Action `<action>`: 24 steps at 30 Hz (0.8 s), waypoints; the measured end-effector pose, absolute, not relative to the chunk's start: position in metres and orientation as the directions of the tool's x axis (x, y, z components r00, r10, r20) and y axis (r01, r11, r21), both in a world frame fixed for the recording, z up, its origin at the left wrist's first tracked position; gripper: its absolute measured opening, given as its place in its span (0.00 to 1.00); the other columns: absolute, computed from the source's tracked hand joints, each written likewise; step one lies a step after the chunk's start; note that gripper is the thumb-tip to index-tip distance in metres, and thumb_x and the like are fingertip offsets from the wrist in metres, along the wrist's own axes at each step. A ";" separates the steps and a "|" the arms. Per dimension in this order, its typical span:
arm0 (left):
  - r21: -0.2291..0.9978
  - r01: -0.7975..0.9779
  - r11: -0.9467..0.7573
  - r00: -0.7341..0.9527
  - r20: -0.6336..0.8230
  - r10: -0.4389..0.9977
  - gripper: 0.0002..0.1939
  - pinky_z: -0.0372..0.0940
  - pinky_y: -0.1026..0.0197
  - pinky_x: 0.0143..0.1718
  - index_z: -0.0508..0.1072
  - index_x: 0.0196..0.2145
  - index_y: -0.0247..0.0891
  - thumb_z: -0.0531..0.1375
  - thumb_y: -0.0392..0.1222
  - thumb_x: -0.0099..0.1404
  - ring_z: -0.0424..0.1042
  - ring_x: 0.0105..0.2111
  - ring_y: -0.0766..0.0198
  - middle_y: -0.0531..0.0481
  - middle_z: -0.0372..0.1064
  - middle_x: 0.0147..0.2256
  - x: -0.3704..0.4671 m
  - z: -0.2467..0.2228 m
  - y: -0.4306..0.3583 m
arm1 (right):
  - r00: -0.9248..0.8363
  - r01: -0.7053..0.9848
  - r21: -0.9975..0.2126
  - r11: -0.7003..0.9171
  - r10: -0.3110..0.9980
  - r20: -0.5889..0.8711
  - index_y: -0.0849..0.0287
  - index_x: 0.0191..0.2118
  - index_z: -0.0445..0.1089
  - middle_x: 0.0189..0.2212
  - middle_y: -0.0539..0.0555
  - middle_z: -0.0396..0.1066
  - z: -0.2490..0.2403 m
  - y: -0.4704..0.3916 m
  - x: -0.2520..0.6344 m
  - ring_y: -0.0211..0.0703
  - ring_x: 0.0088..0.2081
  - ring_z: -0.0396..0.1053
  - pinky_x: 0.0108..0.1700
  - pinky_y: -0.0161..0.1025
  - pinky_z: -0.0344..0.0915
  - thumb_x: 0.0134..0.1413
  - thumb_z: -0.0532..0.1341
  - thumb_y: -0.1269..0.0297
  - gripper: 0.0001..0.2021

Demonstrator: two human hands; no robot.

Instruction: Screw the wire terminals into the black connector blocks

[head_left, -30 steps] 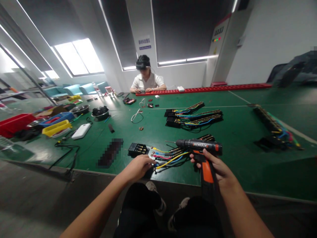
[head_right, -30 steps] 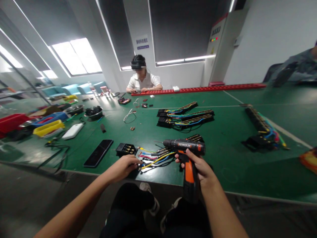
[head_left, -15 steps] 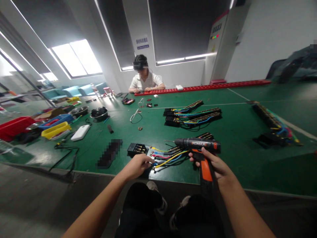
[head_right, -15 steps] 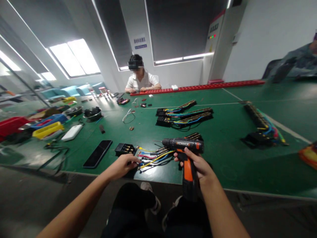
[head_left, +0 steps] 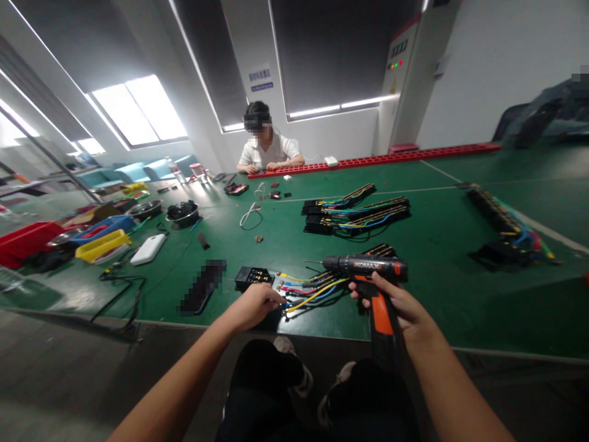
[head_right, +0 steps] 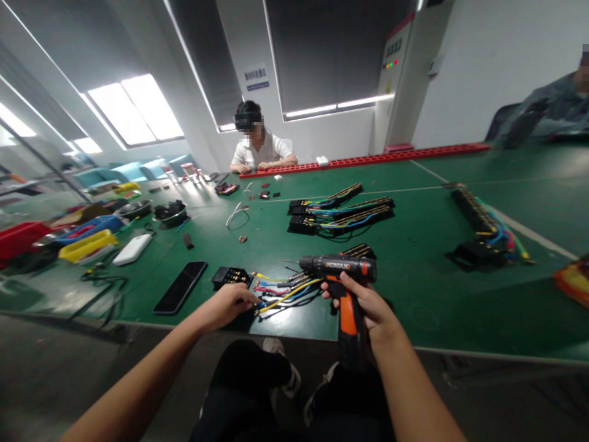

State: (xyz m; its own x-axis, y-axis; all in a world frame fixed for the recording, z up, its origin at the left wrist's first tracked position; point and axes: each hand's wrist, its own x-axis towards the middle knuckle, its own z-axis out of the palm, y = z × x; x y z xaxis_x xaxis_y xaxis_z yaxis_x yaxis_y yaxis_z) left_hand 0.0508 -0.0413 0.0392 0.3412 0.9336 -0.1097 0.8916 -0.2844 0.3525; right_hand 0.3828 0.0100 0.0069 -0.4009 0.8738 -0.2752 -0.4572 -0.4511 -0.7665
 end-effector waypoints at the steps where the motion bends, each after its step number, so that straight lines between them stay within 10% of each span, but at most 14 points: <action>1: 0.347 0.893 -0.286 0.343 -0.115 0.932 0.15 0.61 0.63 0.39 0.82 0.42 0.38 0.59 0.29 0.63 0.72 0.36 0.60 0.46 0.77 0.36 0.052 0.041 -0.042 | -0.400 -0.458 -0.766 -0.450 0.874 -0.275 0.64 0.44 0.73 0.35 0.62 0.80 0.007 0.010 0.383 0.43 0.31 0.78 0.26 0.30 0.73 0.64 0.59 0.66 0.09; 24: 0.383 0.861 -0.336 0.467 -0.330 0.821 0.16 0.63 0.65 0.37 0.78 0.41 0.37 0.57 0.30 0.57 0.74 0.36 0.62 0.49 0.77 0.36 0.055 0.058 -0.024 | -0.442 -0.446 -0.771 -0.454 0.861 -0.252 0.64 0.45 0.74 0.36 0.61 0.80 0.000 0.012 0.386 0.42 0.32 0.78 0.27 0.30 0.73 0.63 0.60 0.64 0.10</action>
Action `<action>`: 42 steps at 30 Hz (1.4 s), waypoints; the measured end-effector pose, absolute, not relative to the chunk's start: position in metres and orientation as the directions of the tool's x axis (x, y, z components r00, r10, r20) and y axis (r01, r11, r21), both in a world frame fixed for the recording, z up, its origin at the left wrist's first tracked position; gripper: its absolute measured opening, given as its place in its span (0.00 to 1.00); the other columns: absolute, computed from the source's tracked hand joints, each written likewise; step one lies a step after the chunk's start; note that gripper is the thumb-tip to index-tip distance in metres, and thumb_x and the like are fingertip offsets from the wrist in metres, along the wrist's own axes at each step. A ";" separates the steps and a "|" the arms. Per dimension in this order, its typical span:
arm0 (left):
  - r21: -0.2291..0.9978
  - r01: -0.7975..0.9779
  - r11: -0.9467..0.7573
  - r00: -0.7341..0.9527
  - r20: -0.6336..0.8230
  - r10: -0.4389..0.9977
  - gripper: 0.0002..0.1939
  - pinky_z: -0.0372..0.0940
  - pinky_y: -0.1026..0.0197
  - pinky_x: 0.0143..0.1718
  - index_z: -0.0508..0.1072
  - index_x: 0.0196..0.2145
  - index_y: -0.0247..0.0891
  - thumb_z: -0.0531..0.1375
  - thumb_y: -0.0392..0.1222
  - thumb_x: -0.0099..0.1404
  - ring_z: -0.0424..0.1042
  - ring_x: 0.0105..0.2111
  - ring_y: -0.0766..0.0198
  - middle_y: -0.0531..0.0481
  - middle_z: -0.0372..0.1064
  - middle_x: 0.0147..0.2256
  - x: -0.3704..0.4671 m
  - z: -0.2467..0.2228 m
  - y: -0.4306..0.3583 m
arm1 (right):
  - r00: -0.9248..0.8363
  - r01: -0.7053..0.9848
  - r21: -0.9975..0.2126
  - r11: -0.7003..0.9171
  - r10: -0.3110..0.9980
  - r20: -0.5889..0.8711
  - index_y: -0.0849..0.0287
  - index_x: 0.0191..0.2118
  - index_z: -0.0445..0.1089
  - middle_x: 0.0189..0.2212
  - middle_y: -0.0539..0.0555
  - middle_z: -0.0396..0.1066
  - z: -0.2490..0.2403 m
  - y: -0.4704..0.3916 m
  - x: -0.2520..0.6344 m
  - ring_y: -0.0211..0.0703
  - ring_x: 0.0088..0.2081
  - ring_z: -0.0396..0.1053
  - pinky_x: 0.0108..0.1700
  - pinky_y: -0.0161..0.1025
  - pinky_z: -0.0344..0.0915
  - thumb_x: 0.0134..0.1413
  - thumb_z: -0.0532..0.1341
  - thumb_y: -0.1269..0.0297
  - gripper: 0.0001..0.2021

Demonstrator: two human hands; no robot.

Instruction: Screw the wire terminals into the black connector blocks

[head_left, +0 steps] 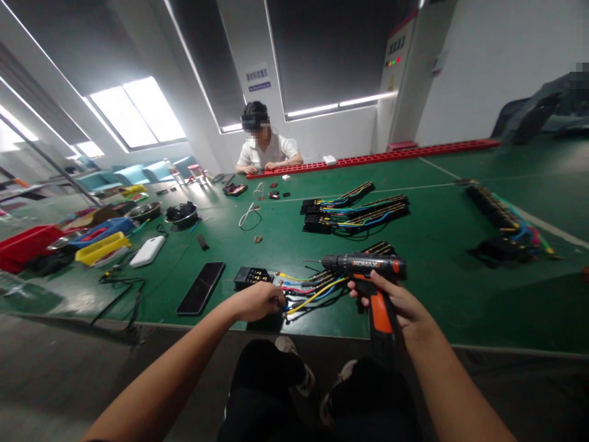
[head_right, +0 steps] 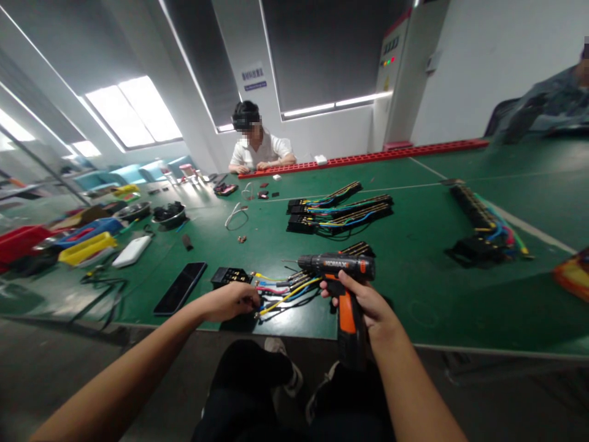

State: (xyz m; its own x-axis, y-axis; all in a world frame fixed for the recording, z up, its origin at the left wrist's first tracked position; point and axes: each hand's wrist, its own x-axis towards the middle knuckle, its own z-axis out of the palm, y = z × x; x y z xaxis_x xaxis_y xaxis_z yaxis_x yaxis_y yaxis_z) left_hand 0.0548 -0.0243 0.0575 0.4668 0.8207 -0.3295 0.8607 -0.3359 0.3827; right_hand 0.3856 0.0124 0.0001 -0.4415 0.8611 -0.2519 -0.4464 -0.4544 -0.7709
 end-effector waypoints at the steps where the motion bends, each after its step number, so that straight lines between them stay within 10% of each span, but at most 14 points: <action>1: 0.389 0.861 -0.328 0.462 -0.327 0.824 0.16 0.63 0.65 0.37 0.78 0.42 0.37 0.57 0.30 0.57 0.74 0.36 0.62 0.49 0.77 0.37 0.054 0.057 -0.026 | -0.438 -0.448 -0.772 -0.452 0.863 -0.251 0.64 0.46 0.73 0.36 0.61 0.80 0.000 0.012 0.386 0.43 0.32 0.78 0.27 0.30 0.73 0.63 0.61 0.64 0.11; 13: 0.525 0.820 -0.228 0.391 -0.223 0.893 0.15 0.64 0.63 0.43 0.78 0.43 0.37 0.57 0.33 0.60 0.72 0.40 0.60 0.48 0.76 0.40 0.045 0.041 -0.041 | -0.412 -0.452 -0.795 -0.404 0.886 -0.216 0.63 0.45 0.74 0.35 0.61 0.80 0.003 0.011 0.384 0.45 0.33 0.78 0.28 0.33 0.74 0.62 0.61 0.65 0.09; 42: 0.379 0.892 -0.247 0.406 -0.432 0.805 0.13 0.63 0.64 0.35 0.75 0.39 0.37 0.57 0.32 0.57 0.72 0.36 0.60 0.49 0.75 0.36 0.052 0.049 -0.025 | -0.426 -0.458 -0.779 -0.429 0.875 -0.231 0.63 0.46 0.73 0.36 0.61 0.80 0.001 0.011 0.384 0.45 0.33 0.78 0.28 0.32 0.74 0.60 0.63 0.63 0.11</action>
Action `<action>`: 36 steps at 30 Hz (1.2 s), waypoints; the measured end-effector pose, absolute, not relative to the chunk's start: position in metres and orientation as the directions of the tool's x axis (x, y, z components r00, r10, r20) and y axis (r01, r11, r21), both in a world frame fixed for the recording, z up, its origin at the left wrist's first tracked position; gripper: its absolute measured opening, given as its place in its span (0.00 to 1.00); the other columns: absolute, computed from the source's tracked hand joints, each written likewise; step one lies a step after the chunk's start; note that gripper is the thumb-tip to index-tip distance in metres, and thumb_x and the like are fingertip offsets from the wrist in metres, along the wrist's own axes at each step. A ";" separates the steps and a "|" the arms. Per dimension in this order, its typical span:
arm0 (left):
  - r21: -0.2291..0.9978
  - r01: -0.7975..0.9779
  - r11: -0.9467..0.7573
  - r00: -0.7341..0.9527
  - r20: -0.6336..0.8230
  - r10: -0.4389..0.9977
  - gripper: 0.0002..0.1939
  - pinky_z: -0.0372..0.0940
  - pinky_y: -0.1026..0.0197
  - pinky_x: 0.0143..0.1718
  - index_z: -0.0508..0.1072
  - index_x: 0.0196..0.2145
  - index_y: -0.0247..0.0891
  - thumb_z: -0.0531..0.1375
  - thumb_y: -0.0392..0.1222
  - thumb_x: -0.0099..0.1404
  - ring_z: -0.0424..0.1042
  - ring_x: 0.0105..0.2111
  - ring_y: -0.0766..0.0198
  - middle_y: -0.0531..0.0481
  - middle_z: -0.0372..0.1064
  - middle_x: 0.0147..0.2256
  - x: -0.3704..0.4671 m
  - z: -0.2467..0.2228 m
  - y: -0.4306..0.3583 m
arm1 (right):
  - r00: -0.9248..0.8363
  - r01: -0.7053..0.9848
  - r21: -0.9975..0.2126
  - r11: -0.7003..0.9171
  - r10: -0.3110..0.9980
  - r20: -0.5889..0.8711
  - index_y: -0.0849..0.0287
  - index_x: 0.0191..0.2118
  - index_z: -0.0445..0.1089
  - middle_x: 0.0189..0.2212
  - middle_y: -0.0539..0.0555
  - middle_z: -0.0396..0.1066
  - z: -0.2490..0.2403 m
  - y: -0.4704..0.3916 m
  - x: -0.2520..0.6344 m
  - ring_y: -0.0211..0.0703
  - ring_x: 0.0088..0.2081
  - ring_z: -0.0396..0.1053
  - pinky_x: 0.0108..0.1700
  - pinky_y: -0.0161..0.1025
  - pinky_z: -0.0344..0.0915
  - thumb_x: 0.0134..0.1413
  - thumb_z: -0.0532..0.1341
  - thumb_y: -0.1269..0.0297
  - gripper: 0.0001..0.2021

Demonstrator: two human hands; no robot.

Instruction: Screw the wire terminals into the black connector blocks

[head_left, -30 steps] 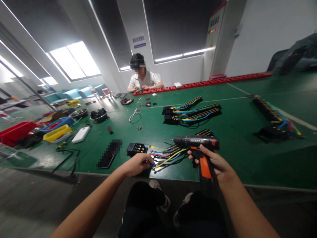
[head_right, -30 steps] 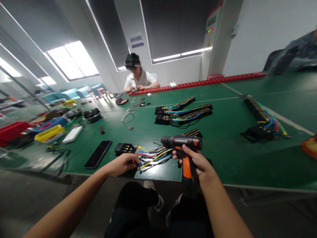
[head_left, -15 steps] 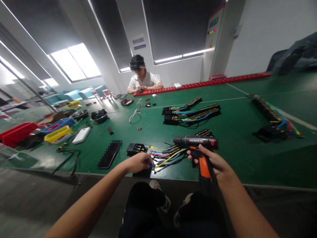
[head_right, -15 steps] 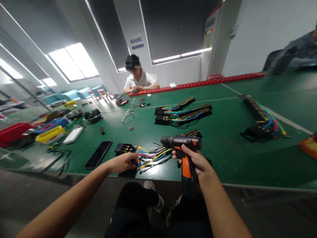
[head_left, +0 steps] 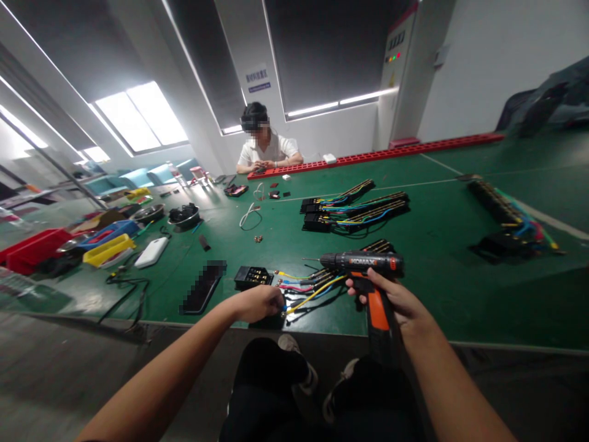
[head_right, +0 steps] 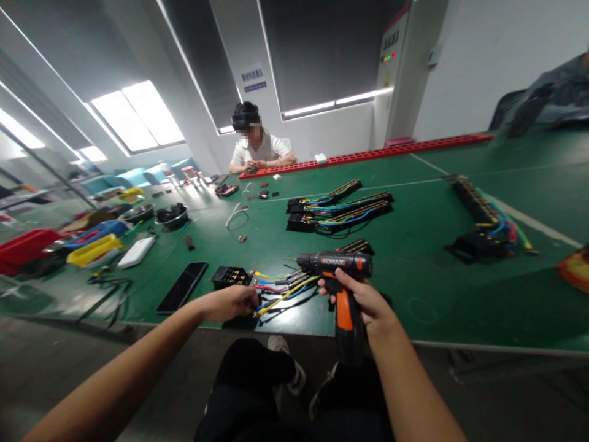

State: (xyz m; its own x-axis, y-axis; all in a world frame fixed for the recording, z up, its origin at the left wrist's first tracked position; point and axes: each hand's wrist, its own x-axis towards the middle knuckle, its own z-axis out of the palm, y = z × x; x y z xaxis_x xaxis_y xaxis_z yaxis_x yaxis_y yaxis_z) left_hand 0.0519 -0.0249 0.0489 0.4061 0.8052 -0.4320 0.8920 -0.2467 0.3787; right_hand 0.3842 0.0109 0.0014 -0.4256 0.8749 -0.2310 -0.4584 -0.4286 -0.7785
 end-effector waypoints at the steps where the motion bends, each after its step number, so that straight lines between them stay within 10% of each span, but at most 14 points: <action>1: 0.378 0.892 -0.249 0.406 -0.424 0.810 0.13 0.62 0.64 0.35 0.75 0.40 0.37 0.56 0.32 0.57 0.72 0.36 0.60 0.48 0.75 0.36 0.052 0.049 -0.026 | -0.426 -0.456 -0.779 -0.430 0.874 -0.233 0.63 0.46 0.73 0.36 0.61 0.80 0.002 0.011 0.384 0.45 0.33 0.78 0.28 0.32 0.74 0.60 0.63 0.63 0.11; 11: 0.345 0.903 -0.255 0.352 -0.257 0.900 0.08 0.60 0.63 0.37 0.73 0.36 0.37 0.54 0.35 0.62 0.69 0.36 0.60 0.47 0.72 0.36 0.056 0.045 -0.045 | -0.413 -0.458 -0.781 -0.424 0.880 -0.236 0.62 0.47 0.72 0.35 0.61 0.80 0.004 0.011 0.384 0.45 0.33 0.78 0.27 0.32 0.73 0.60 0.64 0.64 0.11; 36: 0.576 0.815 -0.063 0.323 -0.361 0.875 0.13 0.62 0.62 0.38 0.73 0.38 0.35 0.55 0.40 0.56 0.69 0.37 0.59 0.50 0.70 0.34 0.046 0.075 -0.033 | -0.431 -0.453 -0.738 -0.500 0.848 -0.309 0.66 0.44 0.74 0.35 0.62 0.80 0.006 0.011 0.383 0.41 0.30 0.78 0.26 0.29 0.72 0.63 0.60 0.63 0.11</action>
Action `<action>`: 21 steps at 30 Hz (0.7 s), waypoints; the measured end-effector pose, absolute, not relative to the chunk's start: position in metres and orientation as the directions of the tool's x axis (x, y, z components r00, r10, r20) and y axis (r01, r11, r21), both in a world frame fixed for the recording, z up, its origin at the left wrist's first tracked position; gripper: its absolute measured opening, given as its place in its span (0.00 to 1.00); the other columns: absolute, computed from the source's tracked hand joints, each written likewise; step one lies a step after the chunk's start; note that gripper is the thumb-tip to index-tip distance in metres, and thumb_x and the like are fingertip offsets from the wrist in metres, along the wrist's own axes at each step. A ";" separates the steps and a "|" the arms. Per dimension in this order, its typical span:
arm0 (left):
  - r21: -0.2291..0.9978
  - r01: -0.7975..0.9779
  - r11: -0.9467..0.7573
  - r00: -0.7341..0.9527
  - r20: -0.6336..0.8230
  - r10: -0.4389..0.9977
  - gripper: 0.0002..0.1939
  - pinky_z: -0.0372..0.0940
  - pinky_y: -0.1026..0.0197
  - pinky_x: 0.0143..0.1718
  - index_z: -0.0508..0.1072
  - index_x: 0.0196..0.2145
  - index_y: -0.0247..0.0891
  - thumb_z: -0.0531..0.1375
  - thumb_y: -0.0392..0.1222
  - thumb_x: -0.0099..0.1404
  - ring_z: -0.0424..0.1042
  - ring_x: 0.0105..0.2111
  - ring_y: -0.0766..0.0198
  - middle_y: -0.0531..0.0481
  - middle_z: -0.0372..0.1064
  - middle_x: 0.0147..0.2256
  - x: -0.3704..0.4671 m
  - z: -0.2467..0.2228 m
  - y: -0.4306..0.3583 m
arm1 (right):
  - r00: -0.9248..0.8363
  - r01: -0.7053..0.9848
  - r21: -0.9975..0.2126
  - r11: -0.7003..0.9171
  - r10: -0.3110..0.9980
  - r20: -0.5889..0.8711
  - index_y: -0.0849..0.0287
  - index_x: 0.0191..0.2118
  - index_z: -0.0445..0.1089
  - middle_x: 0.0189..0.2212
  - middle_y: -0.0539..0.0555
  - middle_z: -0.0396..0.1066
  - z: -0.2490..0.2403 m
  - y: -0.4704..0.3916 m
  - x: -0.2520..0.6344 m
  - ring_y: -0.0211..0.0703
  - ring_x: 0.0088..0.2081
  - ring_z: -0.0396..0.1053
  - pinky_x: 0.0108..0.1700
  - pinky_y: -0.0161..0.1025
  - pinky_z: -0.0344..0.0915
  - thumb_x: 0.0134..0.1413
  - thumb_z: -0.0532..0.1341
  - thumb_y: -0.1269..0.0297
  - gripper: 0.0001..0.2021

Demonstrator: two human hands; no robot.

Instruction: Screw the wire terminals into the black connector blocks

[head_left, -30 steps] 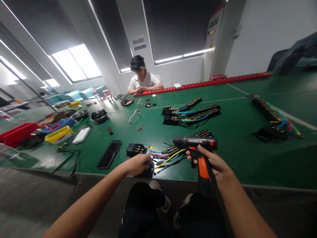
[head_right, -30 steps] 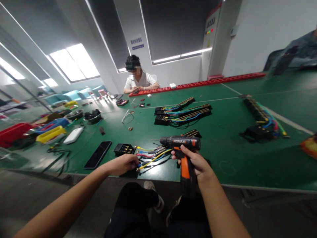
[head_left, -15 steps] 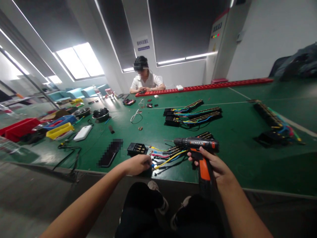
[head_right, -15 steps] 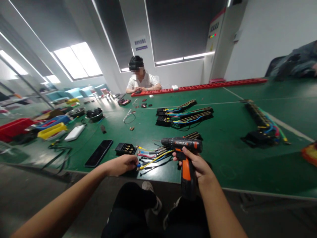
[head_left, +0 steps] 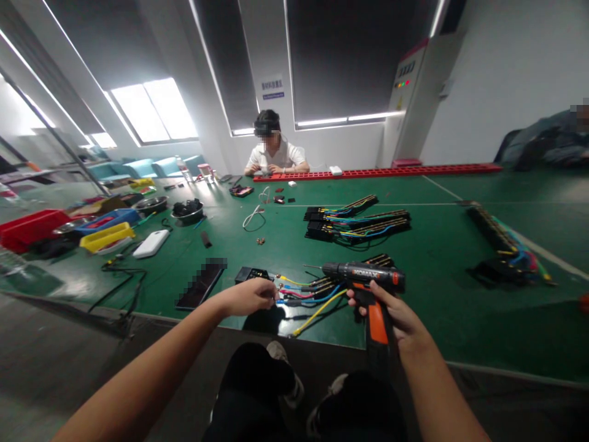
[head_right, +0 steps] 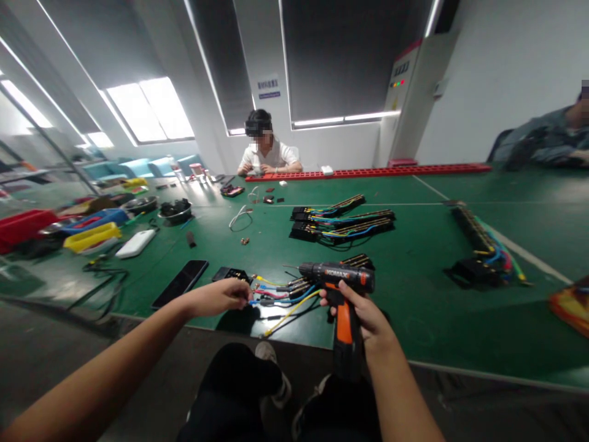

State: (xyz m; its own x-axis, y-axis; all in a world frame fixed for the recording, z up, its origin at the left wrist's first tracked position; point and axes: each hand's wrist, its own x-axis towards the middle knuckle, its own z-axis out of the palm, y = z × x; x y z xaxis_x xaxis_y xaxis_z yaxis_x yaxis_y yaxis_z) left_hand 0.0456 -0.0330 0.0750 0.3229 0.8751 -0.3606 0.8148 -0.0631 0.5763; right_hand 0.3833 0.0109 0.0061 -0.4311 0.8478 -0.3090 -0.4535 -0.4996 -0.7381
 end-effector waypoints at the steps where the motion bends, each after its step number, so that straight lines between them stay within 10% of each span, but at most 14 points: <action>1: 0.588 0.807 -0.056 0.322 -0.358 0.876 0.13 0.62 0.61 0.38 0.73 0.38 0.35 0.56 0.41 0.56 0.68 0.37 0.58 0.50 0.70 0.35 0.045 0.077 -0.033 | -0.432 -0.453 -0.737 -0.502 0.847 -0.311 0.66 0.44 0.74 0.35 0.62 0.80 0.006 0.011 0.383 0.41 0.29 0.77 0.25 0.29 0.72 0.64 0.60 0.63 0.11; 21: 0.729 0.684 -0.030 0.324 -0.267 0.908 0.11 0.60 0.62 0.38 0.71 0.36 0.36 0.57 0.45 0.58 0.65 0.35 0.61 0.52 0.67 0.33 0.043 0.052 -0.038 | -0.437 -0.439 -0.738 -0.512 0.840 -0.322 0.67 0.44 0.74 0.35 0.63 0.80 0.007 0.013 0.385 0.40 0.28 0.77 0.27 0.29 0.73 0.67 0.54 0.66 0.13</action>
State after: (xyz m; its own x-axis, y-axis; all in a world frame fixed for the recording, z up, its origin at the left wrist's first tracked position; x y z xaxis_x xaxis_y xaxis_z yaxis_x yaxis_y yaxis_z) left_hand 0.0430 -0.0383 0.0525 0.3242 0.9076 -0.2666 0.6836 -0.0300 0.7292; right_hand 0.3850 0.0125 0.0068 -0.4369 0.8399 -0.3221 -0.4394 -0.5117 -0.7383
